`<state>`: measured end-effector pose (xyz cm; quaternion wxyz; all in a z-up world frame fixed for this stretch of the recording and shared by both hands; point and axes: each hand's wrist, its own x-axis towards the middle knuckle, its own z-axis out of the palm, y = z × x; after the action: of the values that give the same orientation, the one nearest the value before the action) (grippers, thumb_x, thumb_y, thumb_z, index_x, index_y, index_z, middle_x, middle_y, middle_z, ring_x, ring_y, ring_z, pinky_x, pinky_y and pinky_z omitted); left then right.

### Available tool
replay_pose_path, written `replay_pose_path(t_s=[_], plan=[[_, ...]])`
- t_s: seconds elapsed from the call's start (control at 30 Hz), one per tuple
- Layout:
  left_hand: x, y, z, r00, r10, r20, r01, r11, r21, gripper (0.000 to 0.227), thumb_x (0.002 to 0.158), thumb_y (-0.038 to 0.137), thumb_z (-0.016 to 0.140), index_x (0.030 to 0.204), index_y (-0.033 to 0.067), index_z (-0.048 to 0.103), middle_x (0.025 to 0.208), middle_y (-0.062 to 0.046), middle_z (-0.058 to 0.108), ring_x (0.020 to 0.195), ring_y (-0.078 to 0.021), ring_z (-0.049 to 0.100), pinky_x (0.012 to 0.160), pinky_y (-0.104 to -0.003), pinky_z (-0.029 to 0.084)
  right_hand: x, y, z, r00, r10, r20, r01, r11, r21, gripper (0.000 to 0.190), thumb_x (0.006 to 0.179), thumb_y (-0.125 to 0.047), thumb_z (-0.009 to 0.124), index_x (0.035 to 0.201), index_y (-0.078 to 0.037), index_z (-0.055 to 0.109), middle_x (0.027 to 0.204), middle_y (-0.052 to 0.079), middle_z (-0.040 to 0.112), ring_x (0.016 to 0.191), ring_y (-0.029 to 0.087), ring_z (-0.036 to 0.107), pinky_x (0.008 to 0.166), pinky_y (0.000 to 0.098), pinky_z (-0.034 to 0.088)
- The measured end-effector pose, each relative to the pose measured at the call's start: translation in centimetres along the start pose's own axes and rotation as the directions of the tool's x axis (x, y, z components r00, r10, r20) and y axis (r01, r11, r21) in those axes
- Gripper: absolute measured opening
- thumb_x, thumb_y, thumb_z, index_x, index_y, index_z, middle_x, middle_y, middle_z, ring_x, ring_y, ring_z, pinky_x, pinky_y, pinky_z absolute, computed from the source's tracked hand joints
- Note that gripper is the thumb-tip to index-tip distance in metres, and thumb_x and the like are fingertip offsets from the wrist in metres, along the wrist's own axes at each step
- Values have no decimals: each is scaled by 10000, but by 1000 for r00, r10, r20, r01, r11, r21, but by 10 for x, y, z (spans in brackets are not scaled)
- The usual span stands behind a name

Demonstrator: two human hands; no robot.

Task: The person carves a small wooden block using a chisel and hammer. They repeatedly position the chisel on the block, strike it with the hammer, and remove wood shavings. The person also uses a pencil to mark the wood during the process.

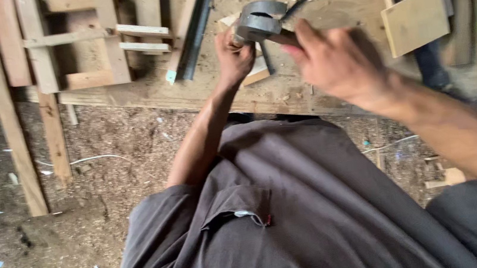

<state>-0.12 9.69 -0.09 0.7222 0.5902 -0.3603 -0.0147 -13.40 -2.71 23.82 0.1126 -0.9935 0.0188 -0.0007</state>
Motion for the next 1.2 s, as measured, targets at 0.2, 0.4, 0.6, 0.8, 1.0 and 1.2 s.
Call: replay_pose_path(t_s=[0.2,0.4,0.6,0.8,1.0,1.2], plan=[[3,1,6,958,-288,4,288,957,-36,242,1011,83,588,775,72,640,591,29,597,475,-44,545,417,-258,394,-18,23,-50,920,-155,-360,203,974,101,304,1233,-250,452,1211,16,597,670,92,585,610,230,643,542,360,480],[-17,-15,20,982,-187,9,187,982,-38,270,1049,129,655,802,67,566,657,15,543,559,-87,497,489,-279,366,-4,19,-13,963,-11,-269,87,958,272,272,1186,-281,506,1127,-38,612,602,54,500,442,193,534,425,379,416],[-16,-49,10,977,-43,-209,75,986,147,360,1033,159,636,691,111,533,561,32,522,455,-60,477,411,-264,350,-22,54,22,975,145,-169,-82,939,335,370,1220,-323,529,1005,-25,574,619,35,554,492,182,588,456,356,433],[9,-115,-53,768,-198,-609,107,977,-182,323,991,218,663,698,127,564,520,21,506,388,-56,439,343,-260,359,-48,83,50,921,287,-263,-146,881,449,390,1247,-292,520,973,-17,553,712,68,651,668,202,705,608,361,520],[1,-140,-100,482,-448,-753,288,893,-346,311,920,256,635,689,51,594,472,-56,542,305,-91,443,274,-300,385,-66,101,130,783,622,16,-508,624,594,347,1146,-317,552,914,-62,591,670,70,635,569,214,642,507,392,480],[-2,-121,-102,365,-460,-810,294,882,-368,284,909,234,607,735,10,613,478,-68,557,288,-103,438,279,-321,372,-71,119,188,766,637,-79,-566,729,385,335,1123,-303,587,924,-34,608,730,157,647,664,347,659,614,468,481]])
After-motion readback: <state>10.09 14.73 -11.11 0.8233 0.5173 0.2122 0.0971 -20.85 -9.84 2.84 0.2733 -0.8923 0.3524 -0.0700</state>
